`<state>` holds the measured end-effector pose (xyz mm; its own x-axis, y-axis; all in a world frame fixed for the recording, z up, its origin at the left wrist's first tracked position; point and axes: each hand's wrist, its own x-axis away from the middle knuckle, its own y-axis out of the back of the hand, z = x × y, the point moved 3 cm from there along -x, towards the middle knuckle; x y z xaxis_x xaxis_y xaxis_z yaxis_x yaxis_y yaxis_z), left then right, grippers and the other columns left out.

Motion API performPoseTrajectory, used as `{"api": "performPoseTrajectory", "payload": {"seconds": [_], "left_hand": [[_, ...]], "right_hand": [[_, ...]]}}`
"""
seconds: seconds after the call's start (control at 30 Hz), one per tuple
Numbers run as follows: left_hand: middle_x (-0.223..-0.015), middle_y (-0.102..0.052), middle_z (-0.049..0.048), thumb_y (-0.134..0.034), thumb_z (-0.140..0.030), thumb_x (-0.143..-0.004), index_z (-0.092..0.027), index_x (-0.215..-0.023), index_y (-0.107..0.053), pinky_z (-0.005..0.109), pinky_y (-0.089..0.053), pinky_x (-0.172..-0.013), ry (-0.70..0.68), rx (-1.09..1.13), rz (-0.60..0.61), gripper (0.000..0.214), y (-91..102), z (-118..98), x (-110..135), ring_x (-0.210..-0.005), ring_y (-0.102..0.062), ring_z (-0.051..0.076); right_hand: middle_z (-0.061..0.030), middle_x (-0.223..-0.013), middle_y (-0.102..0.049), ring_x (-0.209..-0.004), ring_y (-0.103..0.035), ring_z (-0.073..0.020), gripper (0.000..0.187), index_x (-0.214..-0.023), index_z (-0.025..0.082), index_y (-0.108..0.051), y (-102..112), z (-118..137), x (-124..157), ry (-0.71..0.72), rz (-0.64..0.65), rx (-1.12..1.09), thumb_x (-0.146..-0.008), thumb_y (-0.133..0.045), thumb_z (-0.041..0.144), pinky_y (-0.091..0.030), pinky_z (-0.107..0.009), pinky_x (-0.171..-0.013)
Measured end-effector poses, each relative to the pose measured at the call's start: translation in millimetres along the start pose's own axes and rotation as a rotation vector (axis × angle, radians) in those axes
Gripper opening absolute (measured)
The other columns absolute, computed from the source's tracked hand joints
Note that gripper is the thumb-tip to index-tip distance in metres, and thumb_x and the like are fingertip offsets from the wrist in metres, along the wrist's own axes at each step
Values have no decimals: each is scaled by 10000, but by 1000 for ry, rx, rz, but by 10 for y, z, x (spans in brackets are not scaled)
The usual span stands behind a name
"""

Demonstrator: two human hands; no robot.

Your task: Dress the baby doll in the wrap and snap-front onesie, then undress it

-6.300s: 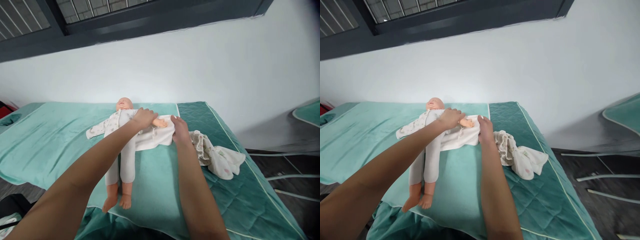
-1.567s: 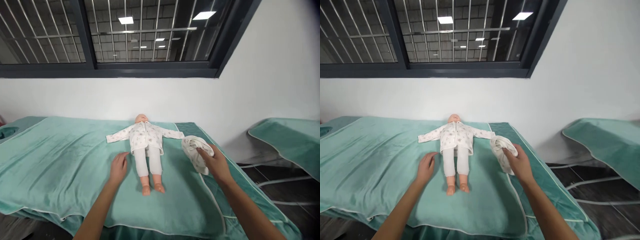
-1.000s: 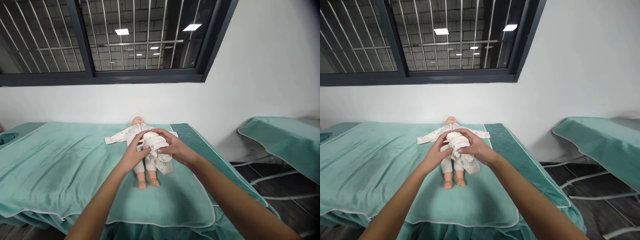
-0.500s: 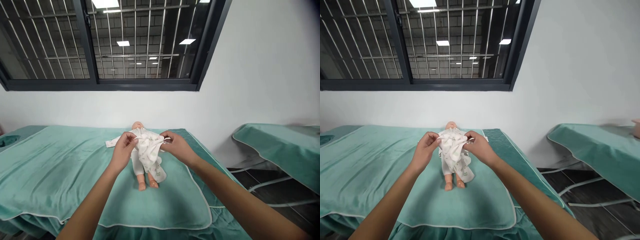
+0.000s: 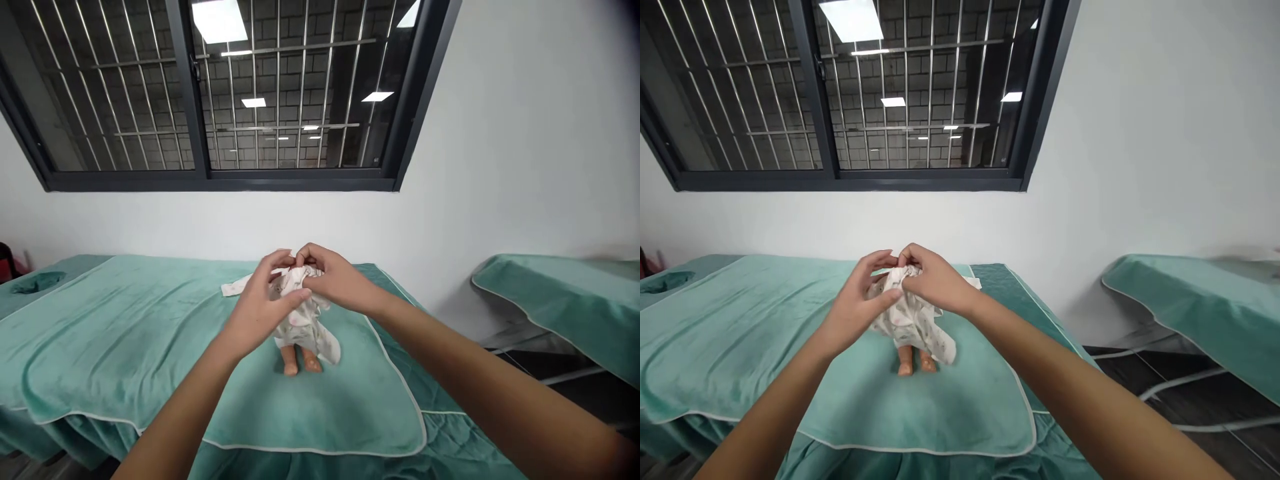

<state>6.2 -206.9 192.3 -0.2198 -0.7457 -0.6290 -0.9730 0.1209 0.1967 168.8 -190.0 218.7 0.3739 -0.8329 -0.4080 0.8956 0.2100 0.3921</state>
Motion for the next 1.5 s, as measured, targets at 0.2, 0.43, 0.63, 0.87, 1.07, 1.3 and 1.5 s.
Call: {"api": "performPoseTrajectory", "payload": {"seconds": [0.2,0.43,0.63,0.87,1.07,1.3,1.5], "left_hand": [[-1097,-661,37,-652,-243,-840,-250,-1198,-624,302,-467,-833,85,-173,-2,360,67,-138,-53,-920,-614,187],[-790,-652,1,-679,-310,-809,-177,-842,-682,229,-411,-663,217,39,-10,138,285,-275,-76,-729,-560,146],[-661,-565,-42,-723,-392,-806,-186,-809,-629,198,-421,-566,365,397,-17,227,258,-176,-13,-603,-541,108],[-905,-738,76,-699,-515,-840,-165,-1071,-676,289,-534,-706,541,592,-8,419,-9,131,58,-800,-697,204],[-998,-761,92,-834,-401,-727,-151,-1066,-725,305,-528,-752,573,397,321,435,-60,391,167,-887,-710,242],[-606,-594,-26,-764,-428,-789,-163,-772,-590,245,-487,-588,553,665,11,318,-41,690,119,-505,-544,96],[-487,-463,-74,-765,-492,-772,-176,-765,-603,208,-326,-401,634,453,362,355,-150,671,205,-332,-309,33]], "right_hand": [[18,-864,-608,-761,-530,-152,309,-920,227,-568,71,237,-53,86,-66,112,-647,-489,105,-387,-263,-640],[10,-773,-619,-716,-525,-150,348,-906,204,-654,169,432,28,68,152,252,-646,-456,86,-362,-249,-604],[-36,-893,-674,-821,-607,-190,227,-899,183,-726,18,391,100,-40,534,141,-835,-661,390,-461,-268,-666],[-32,-846,-668,-751,-610,-176,453,-888,188,-662,-141,-54,7,-163,79,-251,-784,-713,626,-484,-274,-660],[76,-524,-374,-444,-291,-74,500,-709,218,-489,-138,-366,47,-182,-43,-427,-796,-688,669,-278,-229,-438],[-16,-747,-643,-663,-559,-138,450,-728,173,-660,-128,-727,219,-246,374,-160,-810,-693,614,-415,-259,-622],[8,-666,-580,-579,-513,-130,476,-752,194,-594,-103,-1010,264,-233,2,-379,-832,-645,660,-397,-264,-568]]}}
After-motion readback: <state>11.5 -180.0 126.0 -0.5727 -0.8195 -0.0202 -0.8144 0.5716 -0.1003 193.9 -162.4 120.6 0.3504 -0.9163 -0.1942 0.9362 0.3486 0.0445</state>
